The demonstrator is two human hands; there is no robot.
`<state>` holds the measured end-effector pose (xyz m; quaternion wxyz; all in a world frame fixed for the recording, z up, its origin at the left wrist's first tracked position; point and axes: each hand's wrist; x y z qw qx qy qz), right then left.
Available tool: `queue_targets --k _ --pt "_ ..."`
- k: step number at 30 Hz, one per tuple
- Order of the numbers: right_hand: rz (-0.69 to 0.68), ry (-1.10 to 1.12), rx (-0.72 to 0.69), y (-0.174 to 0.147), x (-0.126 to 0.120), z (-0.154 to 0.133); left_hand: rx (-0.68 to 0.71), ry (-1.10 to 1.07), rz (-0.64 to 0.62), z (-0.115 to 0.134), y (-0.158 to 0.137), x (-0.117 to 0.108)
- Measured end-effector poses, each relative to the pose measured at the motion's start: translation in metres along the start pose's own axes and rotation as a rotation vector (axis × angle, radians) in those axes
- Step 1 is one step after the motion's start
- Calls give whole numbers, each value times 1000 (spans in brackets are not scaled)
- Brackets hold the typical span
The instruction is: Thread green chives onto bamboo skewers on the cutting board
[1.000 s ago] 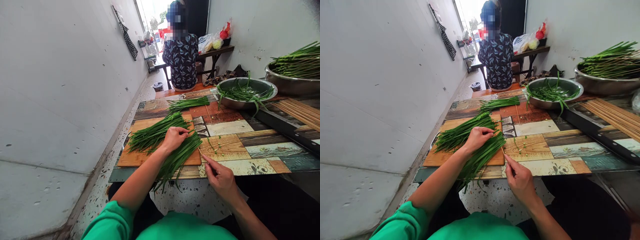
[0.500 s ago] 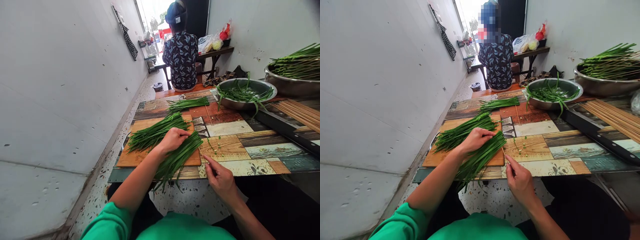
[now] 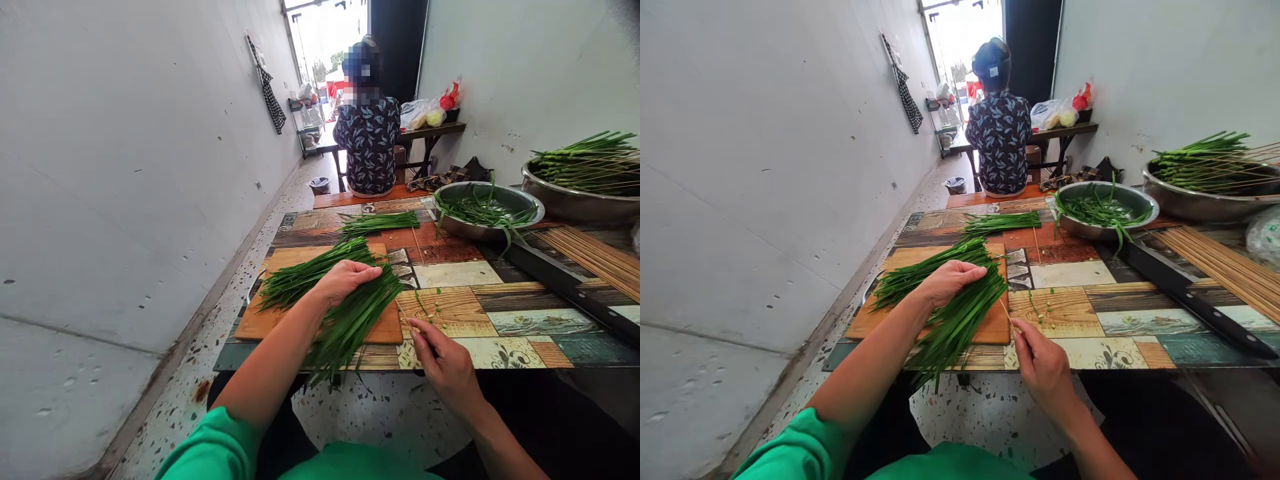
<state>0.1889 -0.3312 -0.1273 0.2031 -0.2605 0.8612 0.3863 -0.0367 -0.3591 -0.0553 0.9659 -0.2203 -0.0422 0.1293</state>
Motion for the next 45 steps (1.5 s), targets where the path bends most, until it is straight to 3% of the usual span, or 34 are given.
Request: queue_targets --k 4,8,11,13,16,18,24,38,45 --pt "-73 121 32 5 -3 -5 -37 -110 -54 2 -6 -2" --pt "-47 165 98 6 1 -11 -35 12 -97 0 -8 4" --pt "5 105 122 7 6 -11 -4 174 -61 -4 -2 7" --pt "-1 33 111 7 10 -8 102 395 67 -7 3 5" --pt "-62 -106 87 2 14 -2 322 788 432 -10 8 -6" --pt "-83 -168 80 -2 16 0 404 981 587 -11 11 -14" --pt "-53 -175 104 -5 20 3 419 1383 582 -14 22 -14" --pt "-28 -94 122 -7 22 7 334 1487 610 -10 22 -14" --pt "-43 -92 113 -8 22 8 359 1565 545 -15 20 -17"
Point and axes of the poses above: each hand's wrist, its own y-axis towards the middle knuckle, its own x-axis out of the palm, z = x × y, and after that the axes turned 7 degrees about -x, right-handed
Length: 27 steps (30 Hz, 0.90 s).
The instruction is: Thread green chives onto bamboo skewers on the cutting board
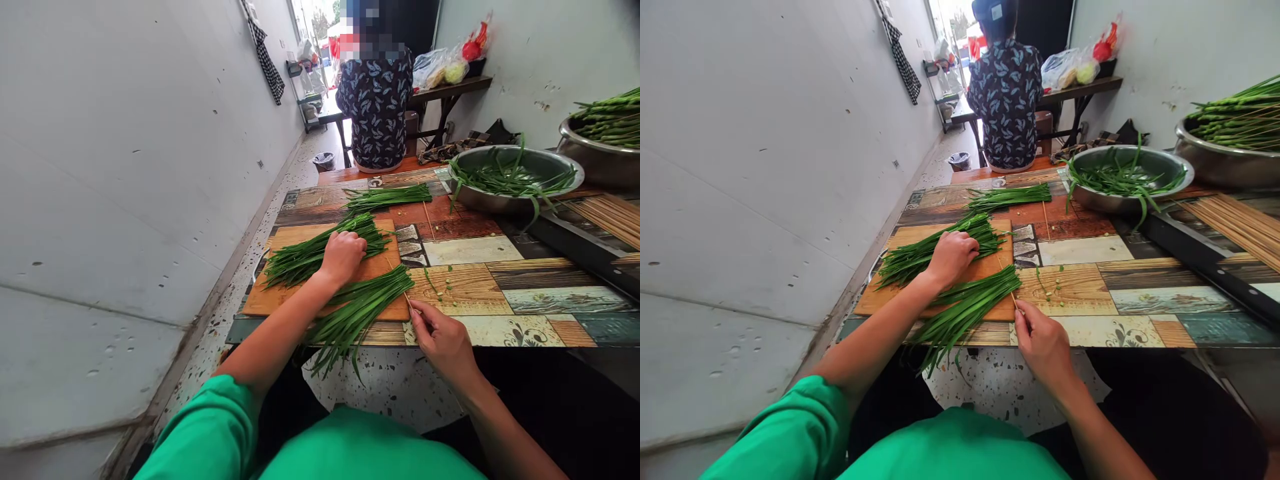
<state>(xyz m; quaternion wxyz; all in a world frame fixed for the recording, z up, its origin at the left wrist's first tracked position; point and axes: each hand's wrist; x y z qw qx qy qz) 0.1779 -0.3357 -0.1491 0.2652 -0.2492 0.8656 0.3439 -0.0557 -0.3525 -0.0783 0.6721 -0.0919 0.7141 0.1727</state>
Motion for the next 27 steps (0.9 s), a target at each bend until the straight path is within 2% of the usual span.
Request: queue_targets --k 7,17,27 --pt "3 32 13 -2 0 1 -3 -232 45 5 -5 -5" --pt "24 87 -28 -1 -2 -2 -113 -497 -95 18 -6 2" --pt "41 64 -66 0 -3 -1 -77 -554 -91 16 -6 5"
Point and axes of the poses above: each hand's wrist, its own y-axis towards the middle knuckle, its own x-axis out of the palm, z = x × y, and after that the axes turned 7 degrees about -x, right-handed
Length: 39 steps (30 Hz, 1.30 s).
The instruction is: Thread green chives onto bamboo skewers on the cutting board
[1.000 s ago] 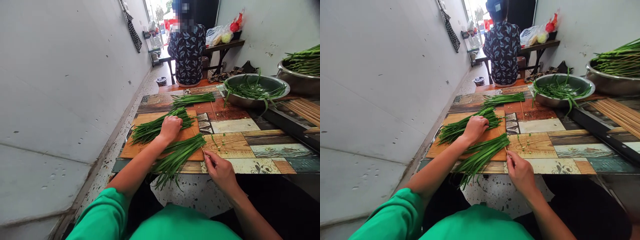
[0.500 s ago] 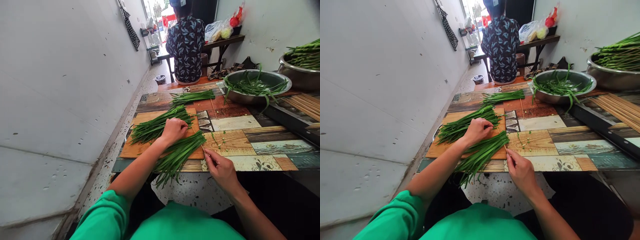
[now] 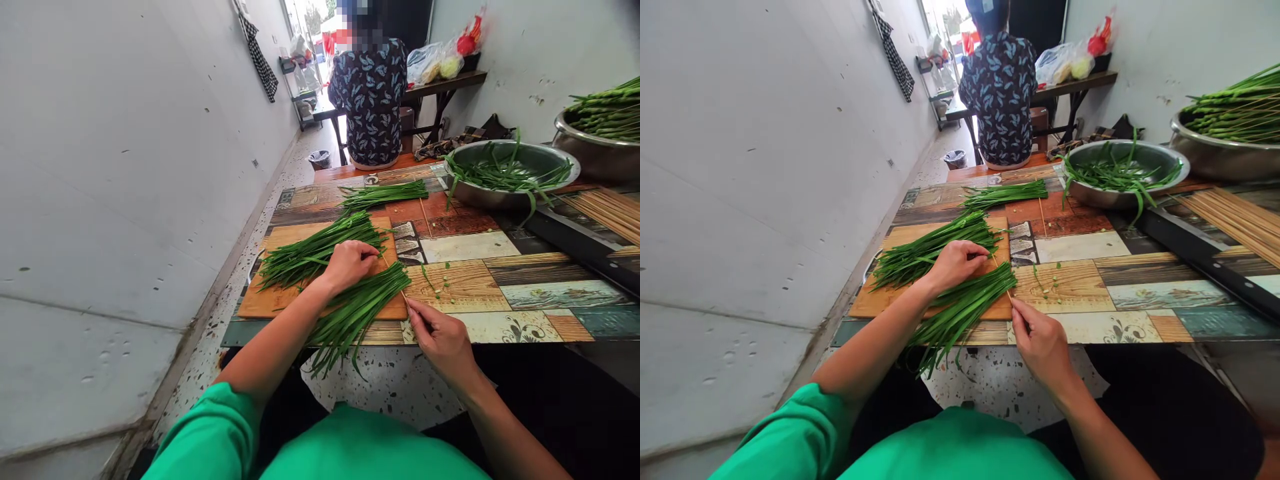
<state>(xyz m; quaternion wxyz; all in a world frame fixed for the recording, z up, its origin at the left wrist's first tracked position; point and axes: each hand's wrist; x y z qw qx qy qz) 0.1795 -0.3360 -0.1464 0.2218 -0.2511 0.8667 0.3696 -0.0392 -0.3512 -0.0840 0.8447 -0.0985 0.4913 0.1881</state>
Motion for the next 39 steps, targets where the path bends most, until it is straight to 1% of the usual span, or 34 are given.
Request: queue_targets --k 6,11,14,19,28,33,39 --pt "1 -1 -3 0 1 1 20 11 45 -3 0 2" --pt "-6 7 -10 0 1 2 -61 -8 39 1 1 1" --pt "-7 17 -14 -1 0 2 -99 -18 57 2 2 0" --pt "-14 23 10 -2 -1 2 -77 -61 42 2 1 0" --pt "4 34 4 -2 1 4 -57 -81 20 3 0 -2" --pt "12 34 -5 -2 2 4 -77 -97 17 4 -1 -1" --pt "-4 41 26 -3 1 2 -87 -94 29 4 -2 -1"
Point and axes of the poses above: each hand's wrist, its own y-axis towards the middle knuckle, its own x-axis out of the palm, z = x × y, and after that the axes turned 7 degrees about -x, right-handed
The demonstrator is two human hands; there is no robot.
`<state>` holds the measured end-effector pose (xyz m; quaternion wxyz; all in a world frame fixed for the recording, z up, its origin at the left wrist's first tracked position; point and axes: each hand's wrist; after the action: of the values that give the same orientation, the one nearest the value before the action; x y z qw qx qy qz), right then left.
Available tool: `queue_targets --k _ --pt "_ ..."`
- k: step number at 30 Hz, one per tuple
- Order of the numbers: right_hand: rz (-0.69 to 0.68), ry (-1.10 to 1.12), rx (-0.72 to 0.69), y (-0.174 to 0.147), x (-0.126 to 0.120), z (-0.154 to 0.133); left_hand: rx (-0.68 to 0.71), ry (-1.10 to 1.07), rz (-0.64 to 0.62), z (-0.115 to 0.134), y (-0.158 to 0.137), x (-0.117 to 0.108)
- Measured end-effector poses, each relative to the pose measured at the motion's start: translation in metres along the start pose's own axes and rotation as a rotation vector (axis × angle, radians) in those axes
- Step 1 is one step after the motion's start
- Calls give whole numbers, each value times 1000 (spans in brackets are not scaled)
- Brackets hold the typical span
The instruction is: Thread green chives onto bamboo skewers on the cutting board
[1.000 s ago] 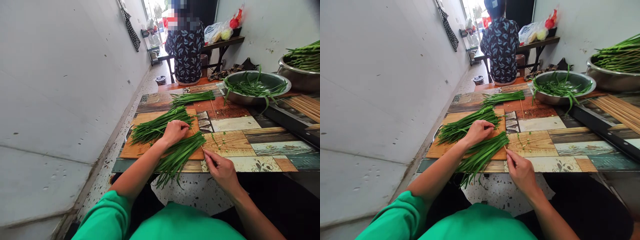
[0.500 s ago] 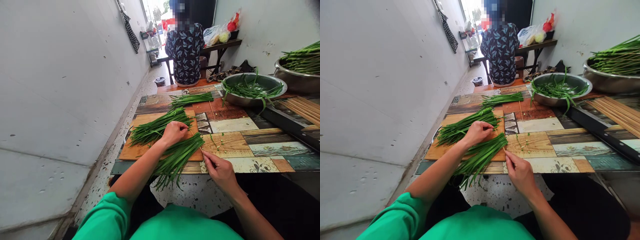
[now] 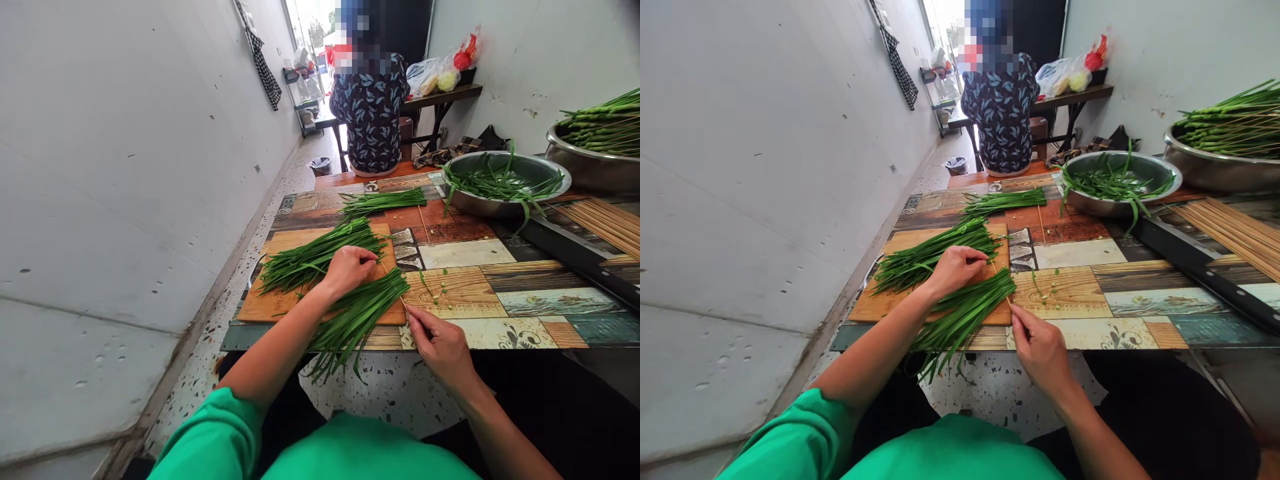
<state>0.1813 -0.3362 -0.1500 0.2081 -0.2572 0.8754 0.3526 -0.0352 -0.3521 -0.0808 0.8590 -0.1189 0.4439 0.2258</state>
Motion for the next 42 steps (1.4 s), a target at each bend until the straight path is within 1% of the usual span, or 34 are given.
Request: queue_targets --k 5,10,11,13,14,15,19,20,23,27,32,42 --pt "7 -1 -2 0 0 0 26 23 26 -1 -1 -2" --pt "7 -19 -12 1 0 -1 91 56 39 1 -10 3" --pt "9 -23 -12 1 0 -1 126 63 14 1 -12 4" --pt "17 -29 -12 1 0 -1 219 82 -80 0 -16 2" --pt "22 -32 -13 1 0 -1 251 99 -124 -1 -17 0" --pt "24 -35 -16 1 0 0 253 126 -138 -2 -16 -3" --pt "-5 -51 -23 2 0 0 103 276 5 -6 -4 -17" --pt "-14 -55 -19 2 -1 0 98 310 3 -6 0 -18" --pt "-33 -54 -6 4 -1 -1 146 404 -67 -5 6 -13" --pt "-44 -42 14 5 -2 -2 121 476 -57 -1 6 -3" --pt "-40 -52 14 4 -1 -1 108 468 -51 5 3 0" --pt "-53 -58 44 4 -3 -3 65 257 -3 3 5 8"
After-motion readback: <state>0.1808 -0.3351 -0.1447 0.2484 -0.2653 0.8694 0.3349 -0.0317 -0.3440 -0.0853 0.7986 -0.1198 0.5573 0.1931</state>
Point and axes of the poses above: each hand's wrist, its own y-axis towards the middle knuckle, its own x-axis out of the palm, z = x × y, and after that the axes turned 7 degrees about -x, right-handed
